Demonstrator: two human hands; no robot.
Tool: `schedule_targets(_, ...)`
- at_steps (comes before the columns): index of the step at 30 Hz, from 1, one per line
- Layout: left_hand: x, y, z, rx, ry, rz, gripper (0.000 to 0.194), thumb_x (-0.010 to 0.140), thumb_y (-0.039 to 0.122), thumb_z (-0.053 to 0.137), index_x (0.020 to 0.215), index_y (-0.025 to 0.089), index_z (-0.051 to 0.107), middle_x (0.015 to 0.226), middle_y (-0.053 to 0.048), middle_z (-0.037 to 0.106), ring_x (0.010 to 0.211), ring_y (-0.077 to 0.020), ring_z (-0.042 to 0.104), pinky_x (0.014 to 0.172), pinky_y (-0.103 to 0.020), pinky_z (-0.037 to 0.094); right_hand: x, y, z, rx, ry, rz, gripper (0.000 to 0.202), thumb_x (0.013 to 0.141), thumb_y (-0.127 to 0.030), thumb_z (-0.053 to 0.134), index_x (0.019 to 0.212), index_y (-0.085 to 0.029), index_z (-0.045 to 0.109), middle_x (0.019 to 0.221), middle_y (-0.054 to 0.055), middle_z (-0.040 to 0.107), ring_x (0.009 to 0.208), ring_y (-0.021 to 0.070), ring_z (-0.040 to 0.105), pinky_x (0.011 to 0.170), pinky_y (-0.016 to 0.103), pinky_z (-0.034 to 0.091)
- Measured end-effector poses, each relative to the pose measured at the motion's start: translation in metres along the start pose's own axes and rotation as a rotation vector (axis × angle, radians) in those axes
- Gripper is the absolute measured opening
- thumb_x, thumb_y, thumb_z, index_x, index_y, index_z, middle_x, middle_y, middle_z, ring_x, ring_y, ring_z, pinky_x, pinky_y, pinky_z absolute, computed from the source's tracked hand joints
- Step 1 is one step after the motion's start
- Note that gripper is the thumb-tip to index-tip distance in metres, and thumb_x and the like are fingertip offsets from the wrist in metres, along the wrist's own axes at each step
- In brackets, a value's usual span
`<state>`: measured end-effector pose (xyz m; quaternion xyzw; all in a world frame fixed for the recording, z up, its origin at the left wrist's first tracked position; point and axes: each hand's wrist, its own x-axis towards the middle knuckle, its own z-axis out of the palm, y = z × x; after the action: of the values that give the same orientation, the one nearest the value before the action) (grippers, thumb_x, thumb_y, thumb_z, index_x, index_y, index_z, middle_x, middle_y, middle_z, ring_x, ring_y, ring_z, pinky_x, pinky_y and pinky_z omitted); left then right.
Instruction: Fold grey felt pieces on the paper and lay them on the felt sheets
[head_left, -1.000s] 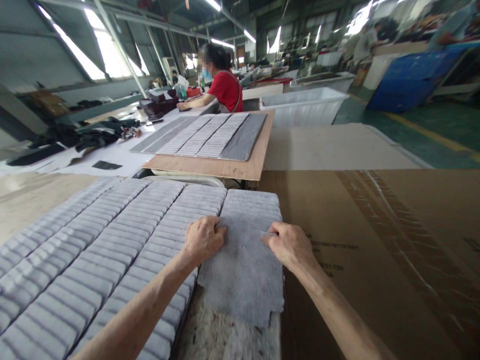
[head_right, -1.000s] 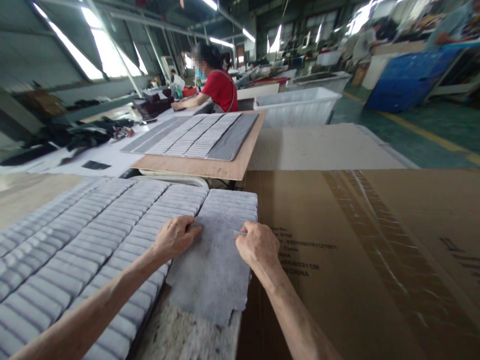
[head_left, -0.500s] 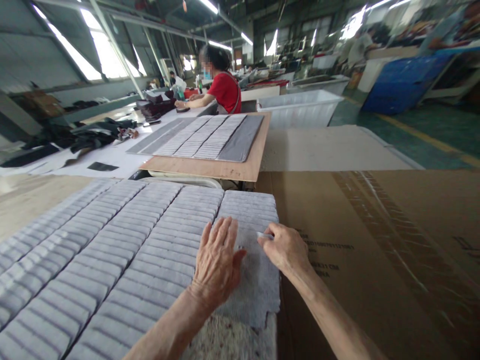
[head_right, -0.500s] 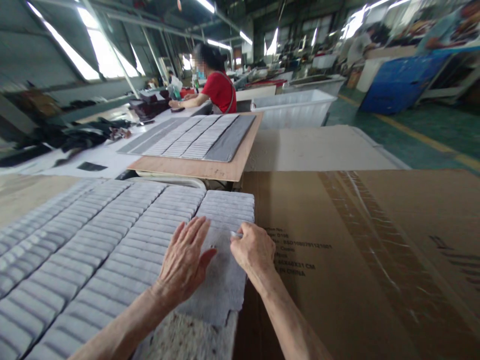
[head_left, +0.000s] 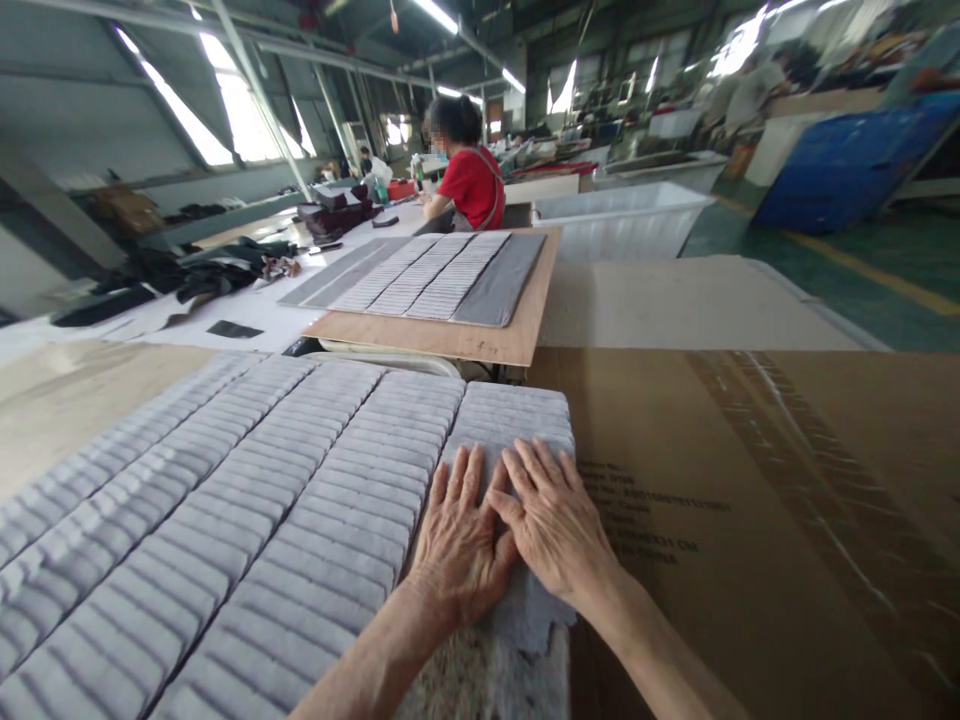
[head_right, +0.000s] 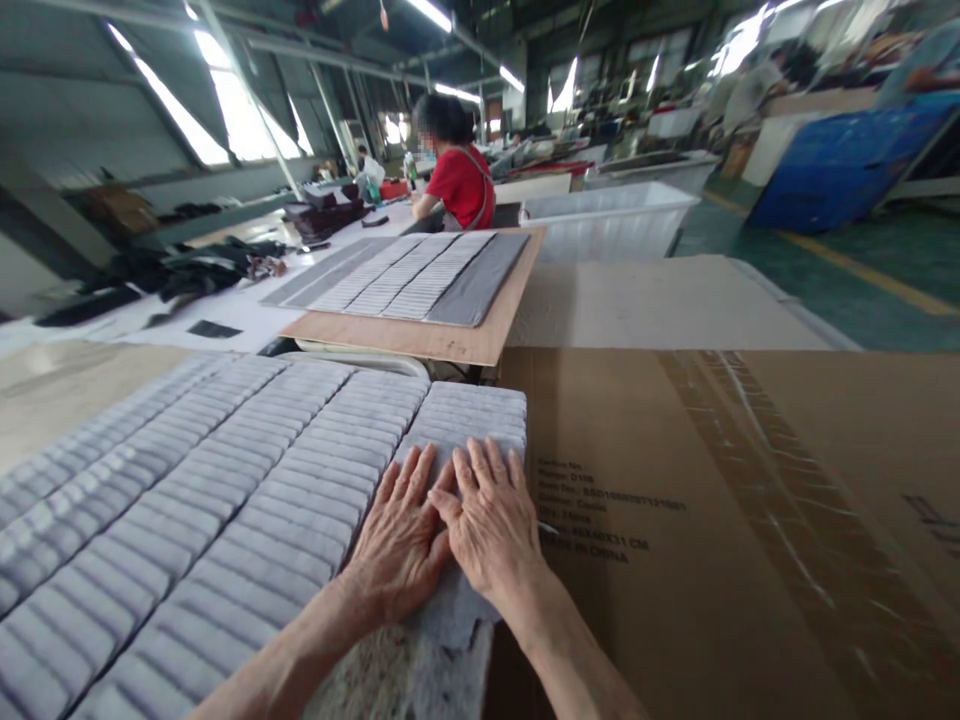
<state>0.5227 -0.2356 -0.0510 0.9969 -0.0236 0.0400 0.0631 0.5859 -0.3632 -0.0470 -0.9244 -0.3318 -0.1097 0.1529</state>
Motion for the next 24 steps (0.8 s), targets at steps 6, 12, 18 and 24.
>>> schedule_targets(6,0.0,0.001,0.0,0.008,0.038,0.029,0.067,0.087,0.051,0.036,0.144,0.023,0.014,0.149,-0.014,0.019,0.138,-0.0292,0.01,0.109,-0.052,0.024,-0.006,0.003,0.013,-0.058,-0.024,-0.035,0.058,0.094,-0.051,0.028,0.133,-0.012,0.043,0.141,0.01,0.034,0.133,0.0261,0.025,0.109,0.046,0.02)
schedule_targets(12,0.005,-0.012,-0.011,0.007,0.059,0.055,0.055,0.086,0.028,0.039,0.139,0.015,0.03,0.144,-0.012,0.035,0.133,-0.024,0.031,0.108,-0.044,0.031,-0.006,0.002,0.017,-0.091,-0.009,-0.01,0.058,0.094,-0.052,0.025,0.135,-0.015,0.041,0.142,0.009,0.033,0.133,0.027,0.025,0.108,0.047,0.021)
schedule_targets(18,0.017,-0.027,-0.011,0.018,0.068,0.081,0.061,0.091,0.048,0.026,0.138,0.008,0.03,0.147,-0.014,0.027,0.138,-0.0247,0.017,0.112,-0.045,0.019,-0.008,0.003,0.017,-0.101,-0.016,-0.033,0.05,0.093,-0.042,0.032,0.134,-0.015,0.043,0.141,0.009,0.036,0.132,0.028,0.026,0.108,0.048,0.02)
schedule_targets(24,0.018,-0.025,-0.005,-0.017,-0.003,0.055,0.073,0.089,0.058,0.016,0.139,0.005,0.024,0.148,-0.017,0.023,0.138,-0.0267,0.014,0.113,-0.044,0.014,-0.007,-0.001,0.015,-0.084,-0.07,-0.021,0.05,0.093,-0.038,0.033,0.136,-0.013,0.04,0.143,0.012,0.032,0.133,0.0288,0.023,0.109,0.048,0.017)
